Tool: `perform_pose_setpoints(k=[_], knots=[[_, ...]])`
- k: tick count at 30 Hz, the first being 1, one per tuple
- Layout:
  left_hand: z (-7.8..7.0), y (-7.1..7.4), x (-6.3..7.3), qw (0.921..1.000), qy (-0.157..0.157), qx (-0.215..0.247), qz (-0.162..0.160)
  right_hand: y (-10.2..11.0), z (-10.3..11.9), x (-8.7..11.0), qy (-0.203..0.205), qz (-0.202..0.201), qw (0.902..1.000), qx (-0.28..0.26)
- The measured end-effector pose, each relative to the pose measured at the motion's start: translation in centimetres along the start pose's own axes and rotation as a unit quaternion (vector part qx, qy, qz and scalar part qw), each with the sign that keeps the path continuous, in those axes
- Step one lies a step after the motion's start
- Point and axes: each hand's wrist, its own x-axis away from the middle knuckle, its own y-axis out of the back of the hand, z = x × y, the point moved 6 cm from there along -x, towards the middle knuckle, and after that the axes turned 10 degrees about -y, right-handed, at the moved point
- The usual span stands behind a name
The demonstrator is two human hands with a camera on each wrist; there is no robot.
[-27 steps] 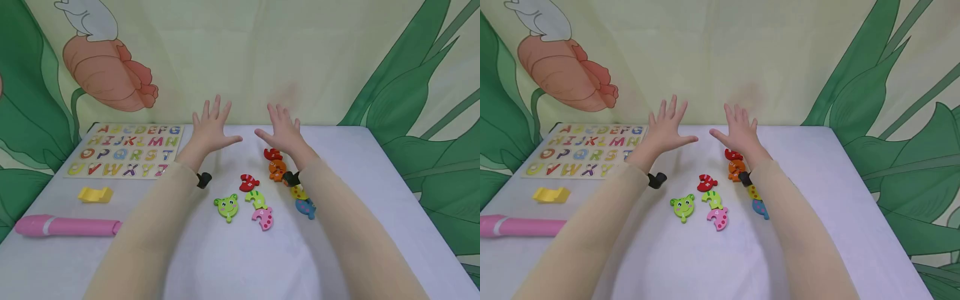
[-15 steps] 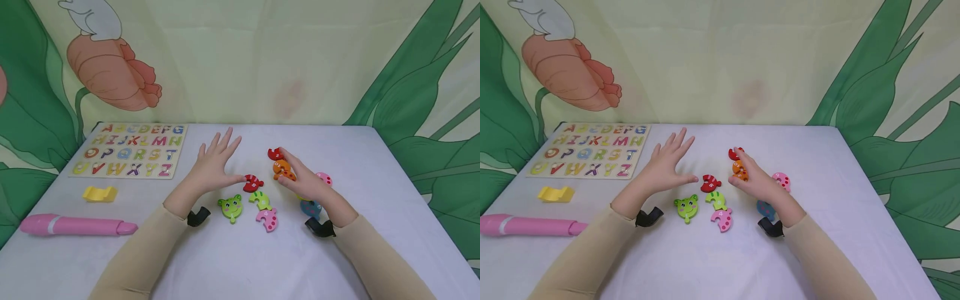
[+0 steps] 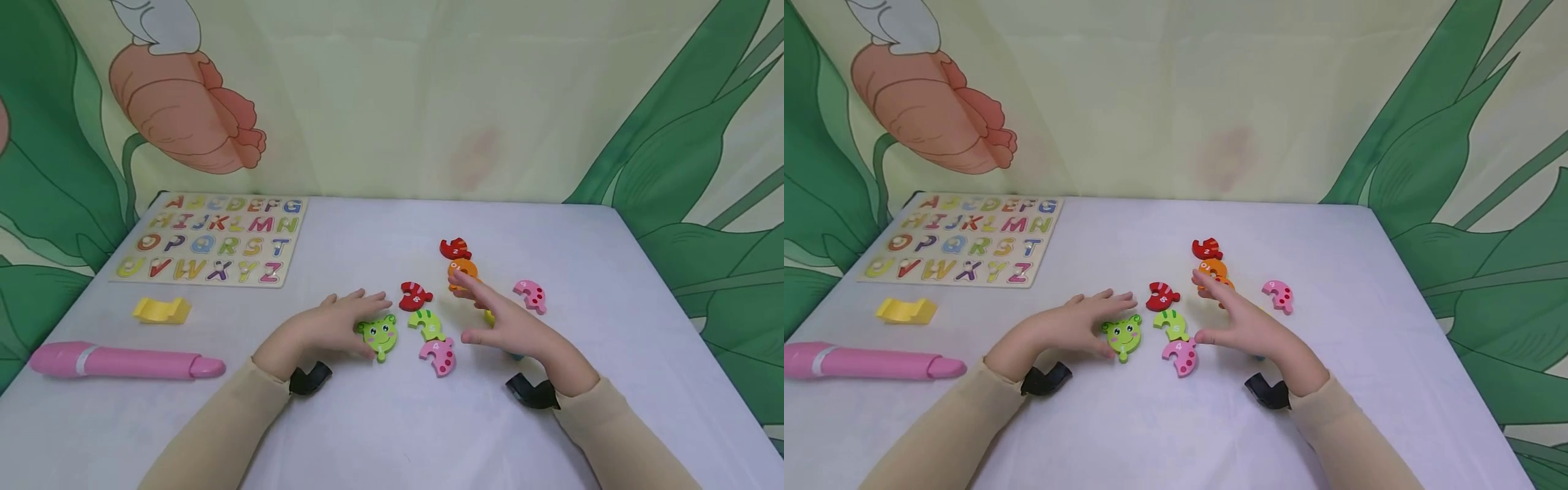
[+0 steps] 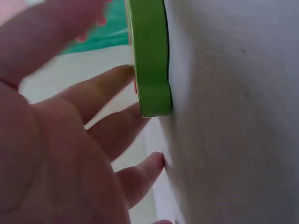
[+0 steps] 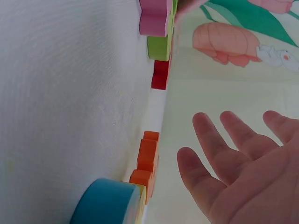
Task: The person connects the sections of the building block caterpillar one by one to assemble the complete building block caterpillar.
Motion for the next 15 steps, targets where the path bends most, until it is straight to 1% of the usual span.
perform_pose_setpoints(k=[2, 4, 7, 9, 12, 15], knots=[[0.5, -0.4, 0.0, 0.9999, 0.011, -0.005, 0.003, -0.1, -0.2, -0.1, 0.000, 0.000, 1.0000, 0.001], [0.9, -0.6, -0.2, 0.9999, 0.011, -0.006, 0.004, -0.2, -0.4, -0.1, -0.002, 0.003, 1.0000, -0.001], [1.4, -0.6, -0.6, 1.0000, -0.008, -0.006, -0.001, -0.1, -0.7, -0.1, -0.008, 0.007, 0.9999, 0.001], [1.6, -0.5, -0.8, 0.9997, -0.024, -0.006, -0.008, 0.5, -0.9, -0.3, -0.014, 0.008, 0.9999, 0.004], [2.1, -0.2, -1.1, 0.9991, -0.040, -0.008, -0.014, 2.3, -1.1, -1.1, -0.027, 0.006, 0.9995, 0.016], [2.8, 0.3, -1.2, 0.9989, -0.032, -0.019, -0.028, 5.1, -1.6, -2.9, -0.049, 0.025, 0.9979, 0.033]])
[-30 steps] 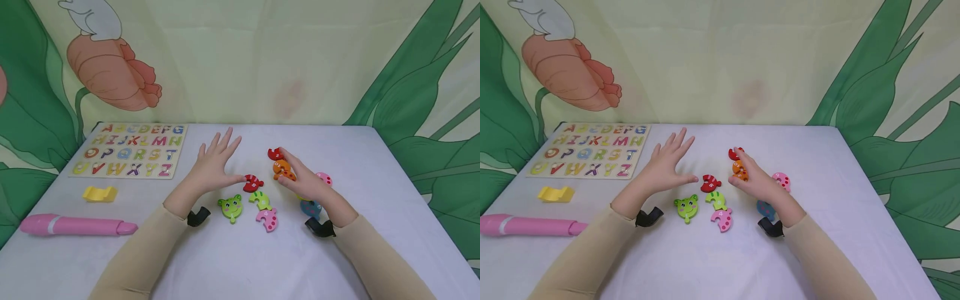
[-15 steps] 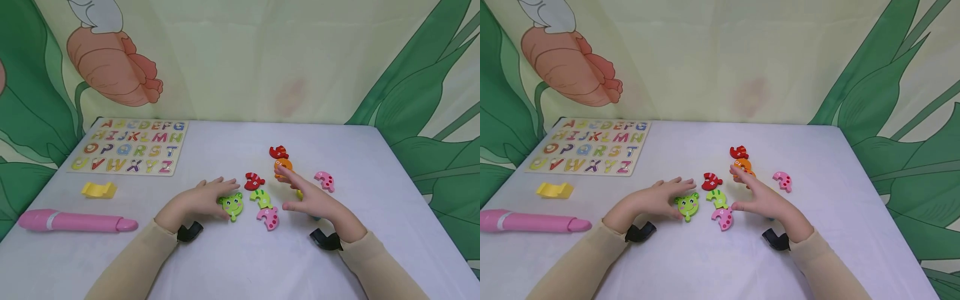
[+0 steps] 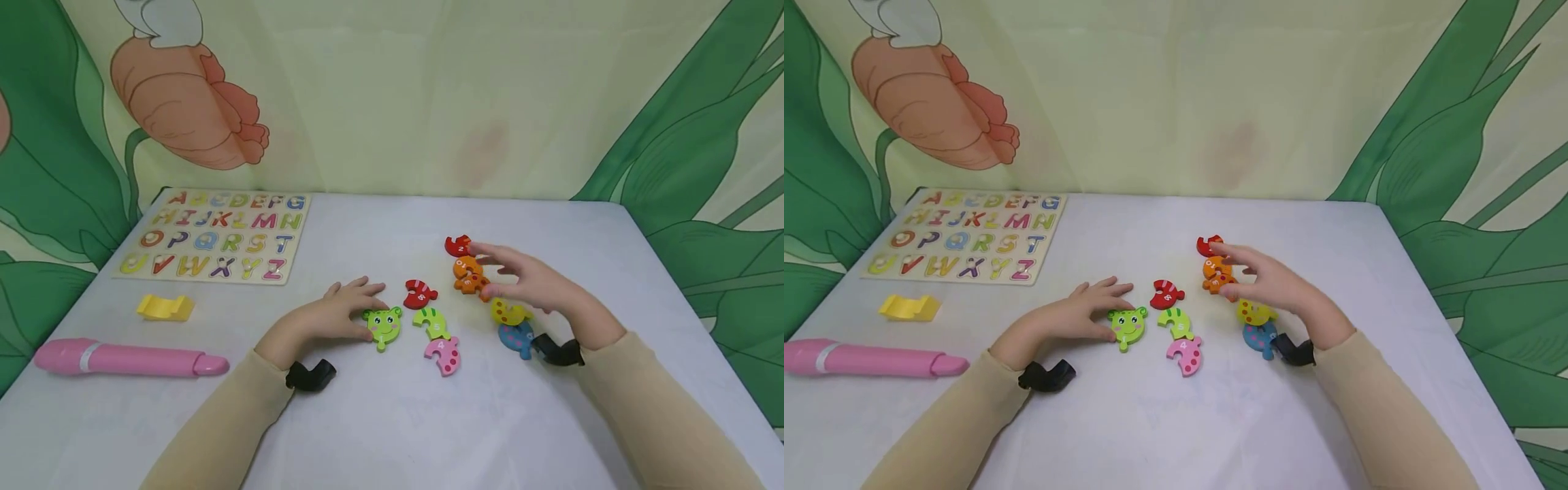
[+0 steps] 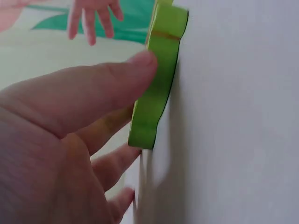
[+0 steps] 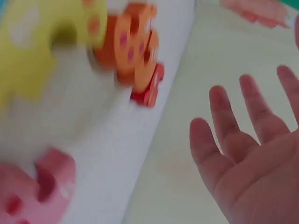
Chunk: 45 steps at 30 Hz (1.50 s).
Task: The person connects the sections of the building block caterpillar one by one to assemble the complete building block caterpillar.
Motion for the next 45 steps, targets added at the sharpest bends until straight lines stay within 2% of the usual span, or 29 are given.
perform_pose_setpoints(k=[3, 6, 9, 13, 20, 29, 33, 36, 40, 45], knots=[[0.6, 0.7, 0.2, 0.9994, 0.019, -0.013, -0.026, 2.4, -1.0, -2.2, -0.032, 0.029, 0.9990, 0.010], [1.1, 1.0, 0.2, 0.9984, 0.027, -0.012, -0.049, 3.3, -2.7, -4.2, -0.066, 0.048, 0.9961, 0.032], [1.4, 0.9, -0.1, 0.9978, 0.019, 0.001, -0.063, 3.3, -4.1, -5.7, -0.090, 0.059, 0.9922, 0.063], [1.8, 0.9, -0.4, 0.9967, 0.011, 0.000, -0.080, 2.9, -5.0, -7.1, -0.100, 0.074, 0.9881, 0.090], [2.2, 0.7, -0.8, 0.9970, 0.005, -0.010, -0.077, 2.6, -6.8, -8.6, -0.140, 0.088, 0.9806, 0.105], [1.7, 0.7, -0.9, 0.9976, 0.000, -0.004, -0.069, 2.2, -6.6, -8.8, -0.142, 0.097, 0.9786, 0.114], [1.7, 0.7, -0.9, 0.9972, -0.002, -0.002, -0.074, 2.7, -6.2, -8.6, -0.129, 0.072, 0.9800, 0.133], [1.9, 0.7, -0.9, 0.9966, -0.002, 0.000, -0.082, 3.6, -5.6, -7.9, -0.114, 0.042, 0.9844, 0.127], [2.4, 0.8, -0.7, 0.9960, 0.002, 0.001, -0.090, 4.1, -3.9, -6.5, -0.085, 0.021, 0.9932, 0.076], [3.0, 1.0, -0.3, 0.9951, 0.010, 0.004, -0.098, 2.3, -0.6, -4.6, -0.035, 0.039, 0.9985, 0.011]])
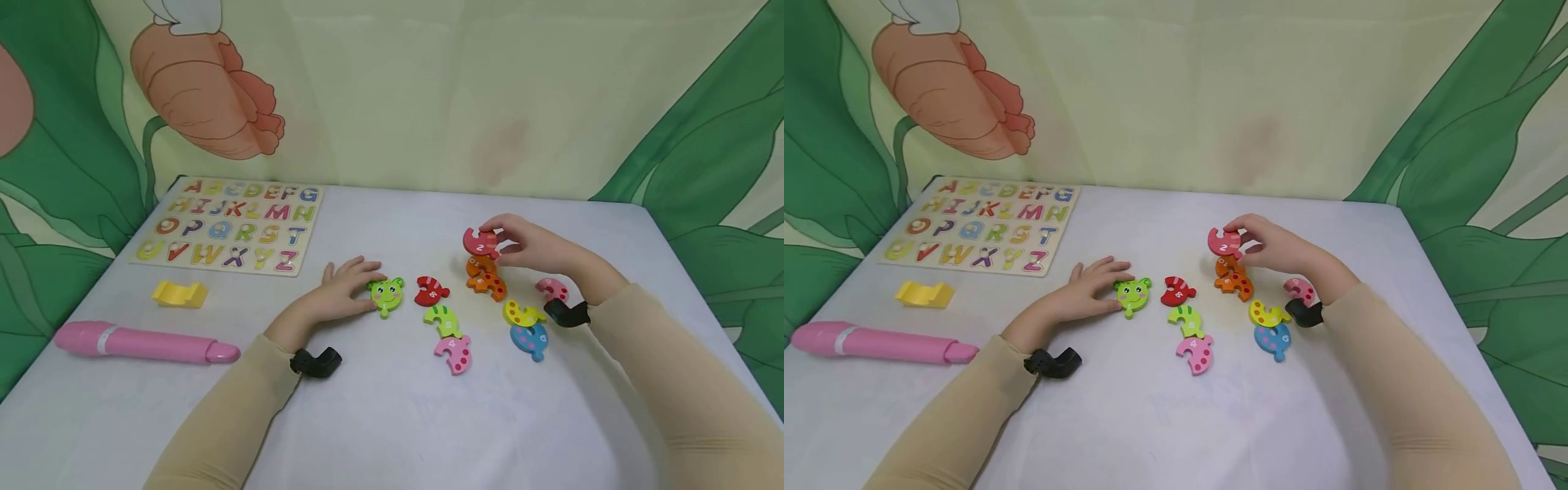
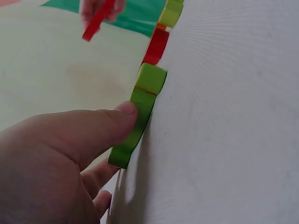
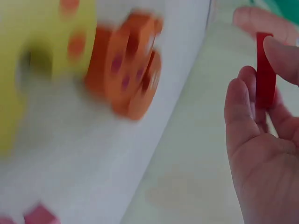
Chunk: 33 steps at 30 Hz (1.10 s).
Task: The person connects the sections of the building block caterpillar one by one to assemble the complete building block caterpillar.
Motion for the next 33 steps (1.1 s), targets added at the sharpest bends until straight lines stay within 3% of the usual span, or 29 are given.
perform_pose_setpoints(k=[8, 15, 24, 33], knots=[[0.0, 0.0, -0.2, 0.9999, -0.002, 0.004, -0.009, -6.3, 3.6, 2.8, 0.011, 0.015, 0.9985, -0.051], [0.2, 0.2, -0.2, 0.9996, 0.018, -0.011, -0.020, -11.9, 7.1, 3.2, 0.029, 0.018, 0.9971, -0.068], [0.4, 0.3, 0.0, 0.9996, 0.021, -0.005, -0.017, -14.5, 8.4, 1.6, -0.001, 0.015, 0.9984, -0.055], [0.3, 0.3, -0.1, 0.9995, 0.022, 0.013, -0.017, -15.2, 8.2, 0.4, -0.011, -0.002, 0.9988, -0.048]])
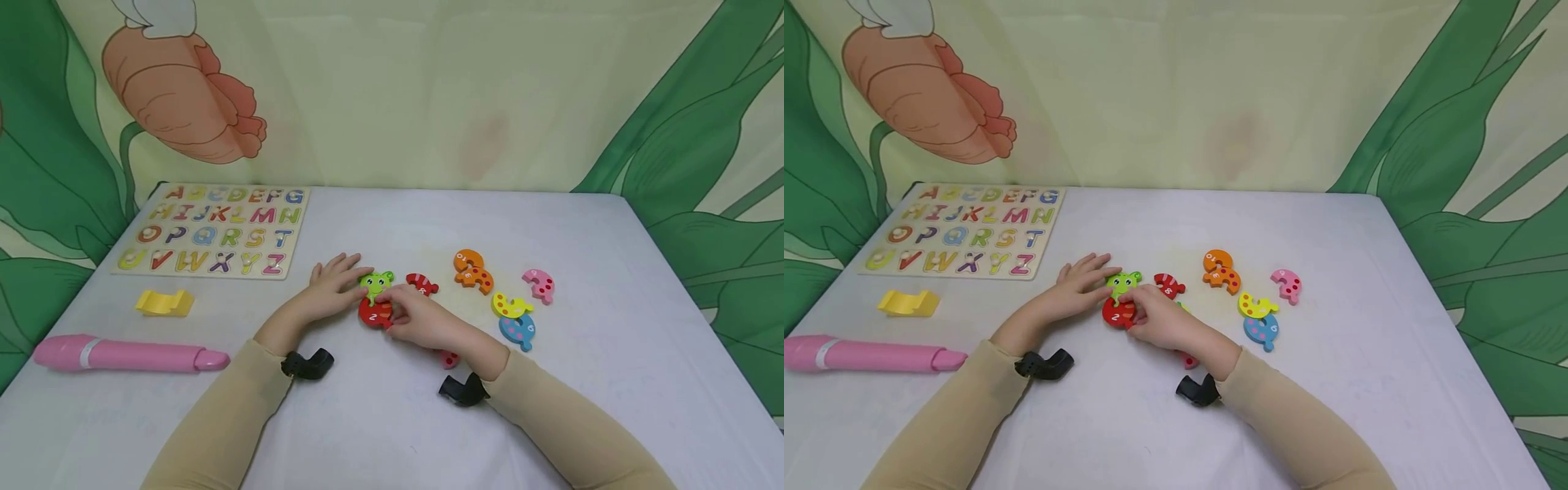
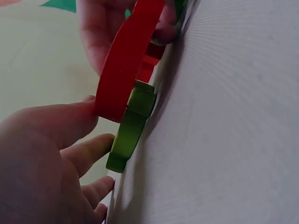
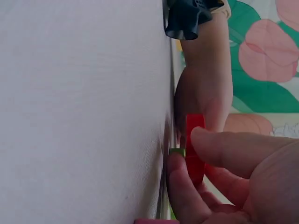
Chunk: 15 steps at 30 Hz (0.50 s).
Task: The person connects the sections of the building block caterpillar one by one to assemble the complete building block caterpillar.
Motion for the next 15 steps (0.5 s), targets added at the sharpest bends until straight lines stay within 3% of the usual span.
perform_pose_setpoints(k=[15], knots=[[-0.25, 0.17, 0.01, 0.9999, -0.002, -0.004, -0.010, -0.14, -0.09, -0.18, 0.004, -0.041, 0.9989, 0.021]])
